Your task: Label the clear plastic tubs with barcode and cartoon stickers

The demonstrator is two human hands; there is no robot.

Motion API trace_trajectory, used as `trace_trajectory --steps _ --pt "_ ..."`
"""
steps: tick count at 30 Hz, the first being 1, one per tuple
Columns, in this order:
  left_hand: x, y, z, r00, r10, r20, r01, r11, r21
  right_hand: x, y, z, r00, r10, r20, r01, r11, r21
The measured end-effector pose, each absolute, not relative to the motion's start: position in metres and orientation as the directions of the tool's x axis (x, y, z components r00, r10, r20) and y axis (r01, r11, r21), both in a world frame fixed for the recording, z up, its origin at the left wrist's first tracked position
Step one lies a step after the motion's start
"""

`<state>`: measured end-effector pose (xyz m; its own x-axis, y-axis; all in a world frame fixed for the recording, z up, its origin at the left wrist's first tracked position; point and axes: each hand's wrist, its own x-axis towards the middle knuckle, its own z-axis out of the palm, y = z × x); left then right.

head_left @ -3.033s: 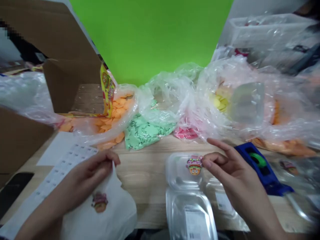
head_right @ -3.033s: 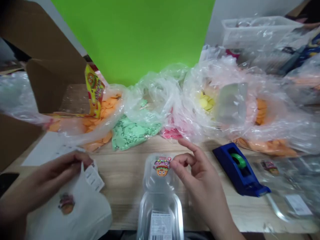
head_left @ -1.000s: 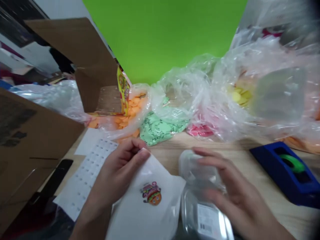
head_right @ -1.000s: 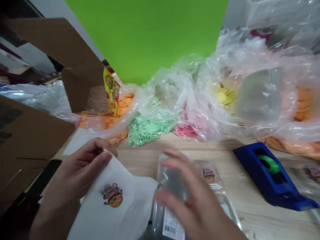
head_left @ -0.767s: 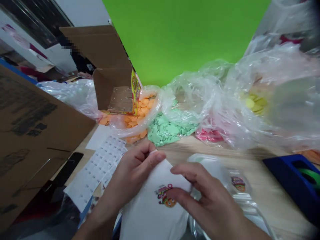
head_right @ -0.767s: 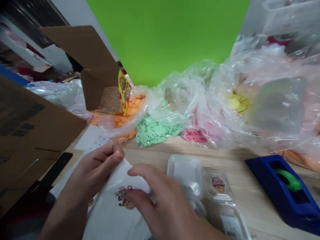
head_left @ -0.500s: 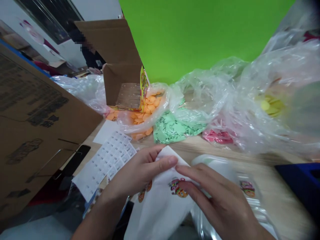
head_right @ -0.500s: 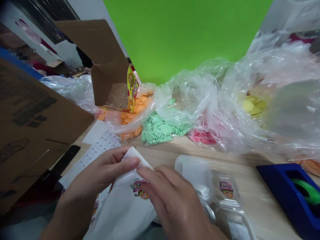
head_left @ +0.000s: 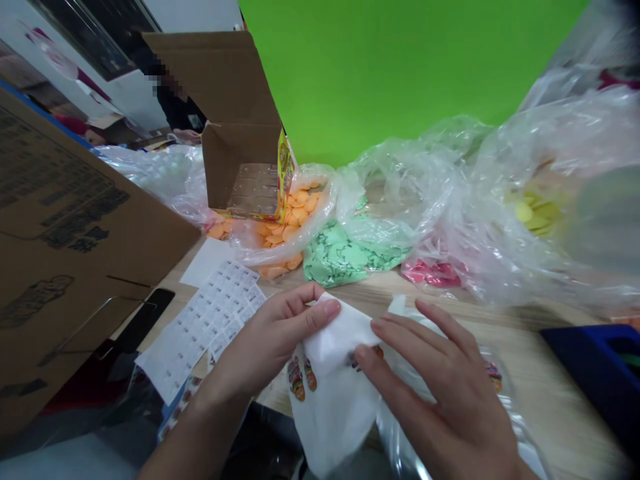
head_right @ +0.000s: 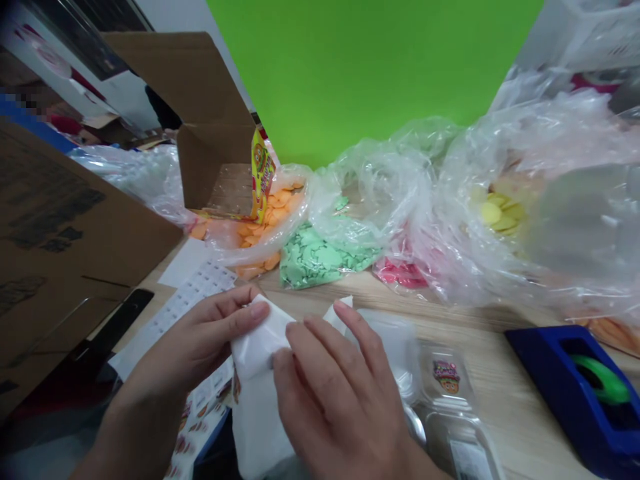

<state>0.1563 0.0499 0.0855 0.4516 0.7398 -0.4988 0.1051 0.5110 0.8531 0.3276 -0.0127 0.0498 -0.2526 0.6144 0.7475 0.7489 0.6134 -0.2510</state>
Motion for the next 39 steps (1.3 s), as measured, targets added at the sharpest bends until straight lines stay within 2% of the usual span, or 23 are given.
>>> trace_trajectory --steps 2,4,5,7,8,10,13,16,20,23,31,35,39 --pt "0.153 0.053 0.083 0.432 0.768 -0.473 0.120 0.471 0.874 0.333 -0.014 0.056 -0.254 0.610 0.751 0.710 0.645 -0.284" --pt "0.143 0.059 0.082 0.345 0.861 -0.374 0.194 0.324 0.926 0.345 -0.017 0.059 -0.207 0.678 0.705 0.661 0.628 -0.411" --pt "0.136 0.063 0.082 0.300 0.903 -0.307 0.278 0.225 0.934 0.353 -0.019 0.059 -0.131 0.743 0.657 0.642 0.569 -0.515" --pt "0.121 0.072 0.083 0.304 0.931 -0.201 0.501 0.023 0.865 0.371 -0.023 0.055 0.125 0.865 0.486 0.580 0.333 -0.743" --pt "0.115 0.075 0.084 0.376 0.904 -0.203 0.593 -0.067 0.802 0.379 -0.024 0.050 0.261 0.892 0.368 0.518 0.192 -0.833" --pt "0.114 0.079 0.086 0.607 0.754 -0.251 0.637 -0.273 0.721 0.394 -0.026 0.039 0.425 0.900 0.100 0.346 -0.059 -0.937" --pt "0.134 0.069 0.089 0.828 0.464 -0.315 0.541 -0.512 0.667 0.404 -0.028 0.026 0.360 0.918 -0.164 0.217 -0.254 -0.943" --pt "0.164 0.053 0.090 0.890 0.320 -0.324 0.455 -0.658 0.600 0.402 -0.028 0.022 0.324 0.906 -0.272 0.166 -0.337 -0.927" --pt "0.188 0.046 0.082 0.934 0.240 -0.263 0.353 -0.727 0.589 0.399 -0.027 0.023 0.342 0.903 -0.261 0.188 -0.338 -0.922" --pt "0.192 0.050 0.077 0.939 0.208 -0.273 0.335 -0.730 0.596 0.400 -0.026 0.023 0.315 0.920 -0.232 0.218 -0.308 -0.926" --pt "0.190 0.050 0.077 0.917 0.246 -0.315 0.395 -0.672 0.626 0.412 -0.018 0.027 0.154 0.966 -0.210 0.211 -0.240 -0.948" --pt "0.194 0.051 0.072 0.926 0.257 -0.275 0.377 -0.650 0.660 0.415 -0.016 0.024 0.117 0.978 -0.172 0.321 -0.201 -0.926" --pt "0.201 0.053 0.068 0.912 0.245 -0.328 0.405 -0.652 0.640 0.407 -0.017 0.018 0.091 0.995 0.042 0.577 -0.019 -0.816"
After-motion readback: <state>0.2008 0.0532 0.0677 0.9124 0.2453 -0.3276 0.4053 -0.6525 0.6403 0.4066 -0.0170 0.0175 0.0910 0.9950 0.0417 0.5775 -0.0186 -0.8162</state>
